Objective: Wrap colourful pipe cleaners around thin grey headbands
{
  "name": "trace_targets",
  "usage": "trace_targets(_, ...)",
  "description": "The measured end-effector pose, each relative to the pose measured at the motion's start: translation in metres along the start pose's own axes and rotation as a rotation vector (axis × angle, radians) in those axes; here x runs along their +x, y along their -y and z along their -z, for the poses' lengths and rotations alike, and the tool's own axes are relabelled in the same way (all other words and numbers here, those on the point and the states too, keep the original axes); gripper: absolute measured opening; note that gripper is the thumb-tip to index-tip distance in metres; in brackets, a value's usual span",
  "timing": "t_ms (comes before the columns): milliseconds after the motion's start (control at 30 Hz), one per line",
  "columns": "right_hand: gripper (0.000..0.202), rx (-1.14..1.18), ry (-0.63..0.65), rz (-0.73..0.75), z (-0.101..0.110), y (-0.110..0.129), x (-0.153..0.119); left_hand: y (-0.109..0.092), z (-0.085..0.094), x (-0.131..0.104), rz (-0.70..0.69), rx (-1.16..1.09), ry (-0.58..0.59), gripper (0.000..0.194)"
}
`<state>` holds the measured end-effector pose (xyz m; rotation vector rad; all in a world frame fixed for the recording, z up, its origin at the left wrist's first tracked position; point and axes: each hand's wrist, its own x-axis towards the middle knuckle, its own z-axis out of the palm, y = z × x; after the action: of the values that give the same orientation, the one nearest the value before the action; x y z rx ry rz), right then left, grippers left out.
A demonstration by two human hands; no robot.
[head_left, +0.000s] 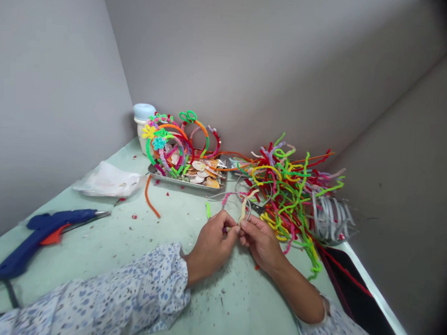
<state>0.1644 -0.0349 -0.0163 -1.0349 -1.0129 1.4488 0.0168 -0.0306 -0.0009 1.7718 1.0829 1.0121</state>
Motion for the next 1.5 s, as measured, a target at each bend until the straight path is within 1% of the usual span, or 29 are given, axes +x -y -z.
trace_targets(200,0.023,0.005,-0.007,0.013,0.000,0.000,0.000,0.002,0.000,0.000,0.000,0.014,-0.007,0.007)
trace_targets(367,0.026,0.047,-0.013,0.031,0.000,-0.002,0.001,0.002,0.000,0.001,0.003,0.022,0.022,0.008)
trace_targets(567,0.026,0.011,-0.083,0.050,0.000,-0.003,0.003,0.000,0.001,0.003,-0.026,0.012,0.032,0.015)
trace_targets(667,0.025,-0.085,-0.176,0.113,-0.001,-0.002,0.002,0.000,0.002,0.003,-0.025,0.016,0.014,0.015)
trace_targets(767,0.029,-0.229,-0.309,0.266,-0.003,0.002,-0.001,0.001,0.002,0.004,-0.002,0.029,0.006,0.013)
trace_targets(833,0.028,-0.318,-0.355,0.364,-0.004,0.004,-0.003,0.002,0.002,0.004,0.012,0.041,0.003,0.013)
trace_targets(900,0.025,-0.398,-0.348,0.391,-0.004,0.004,-0.005,0.002,0.002,0.005,0.013,0.045,-0.003,0.012)
trace_targets(1000,0.024,-0.532,-0.320,0.362,-0.003,0.002,-0.006,0.003,0.001,0.005,-0.005,0.051,-0.022,0.012)
trace_targets(1133,0.024,-0.675,-0.321,0.363,-0.002,0.000,-0.007,0.004,0.001,0.004,-0.033,0.089,-0.039,0.011)
trace_targets(1233,0.024,-0.710,-0.283,0.360,-0.002,0.000,-0.007,0.003,0.001,0.004,-0.061,0.122,-0.042,0.010)
trace_targets(1367,0.024,-0.696,-0.215,0.359,-0.003,-0.001,-0.007,0.002,0.001,0.004,-0.082,0.134,-0.028,0.011)
trace_targets(1500,0.023,-0.710,-0.200,0.386,-0.002,-0.002,-0.008,0.003,0.000,0.004,-0.077,0.108,-0.013,0.013)
